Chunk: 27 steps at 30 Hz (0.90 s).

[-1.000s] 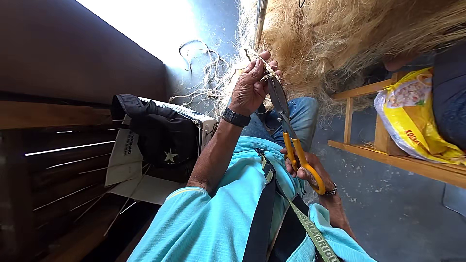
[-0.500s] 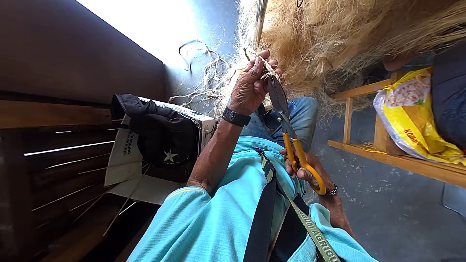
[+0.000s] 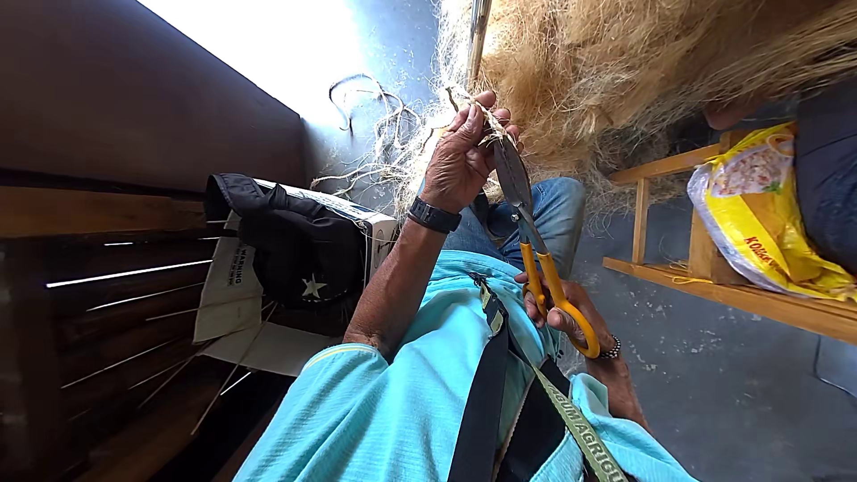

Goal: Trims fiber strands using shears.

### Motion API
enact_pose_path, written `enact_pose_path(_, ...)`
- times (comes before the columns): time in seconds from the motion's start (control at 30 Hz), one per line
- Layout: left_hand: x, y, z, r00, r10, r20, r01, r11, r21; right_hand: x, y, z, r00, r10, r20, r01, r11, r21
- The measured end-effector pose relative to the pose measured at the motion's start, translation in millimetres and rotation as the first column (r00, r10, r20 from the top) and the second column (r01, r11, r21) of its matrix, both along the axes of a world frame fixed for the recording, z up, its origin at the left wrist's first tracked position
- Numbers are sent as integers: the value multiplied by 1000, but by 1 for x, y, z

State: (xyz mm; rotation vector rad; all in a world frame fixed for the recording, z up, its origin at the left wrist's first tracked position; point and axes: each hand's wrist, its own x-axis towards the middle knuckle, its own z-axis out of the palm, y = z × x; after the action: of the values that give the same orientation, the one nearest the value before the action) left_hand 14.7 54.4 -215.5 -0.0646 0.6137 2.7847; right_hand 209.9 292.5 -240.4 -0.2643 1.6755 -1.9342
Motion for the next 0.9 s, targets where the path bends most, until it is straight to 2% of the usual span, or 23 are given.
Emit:
enact_pose_path(0.37, 1, 2, 0, 1000, 11, 0, -11, 1000, 9, -1, -2, -2, 1000, -12, 2, 12, 1000, -27)
enact_pose_path(0.57, 2, 3, 1, 999, 17, 41, -17, 1000, -3, 0, -3, -4, 999, -7, 32, 10, 995, -95)
enact_pose_path(0.9, 5, 4, -2, 996, 35, 86, -38, 998, 40, 2, -5, -6, 999, -4, 49, 9, 993, -115)
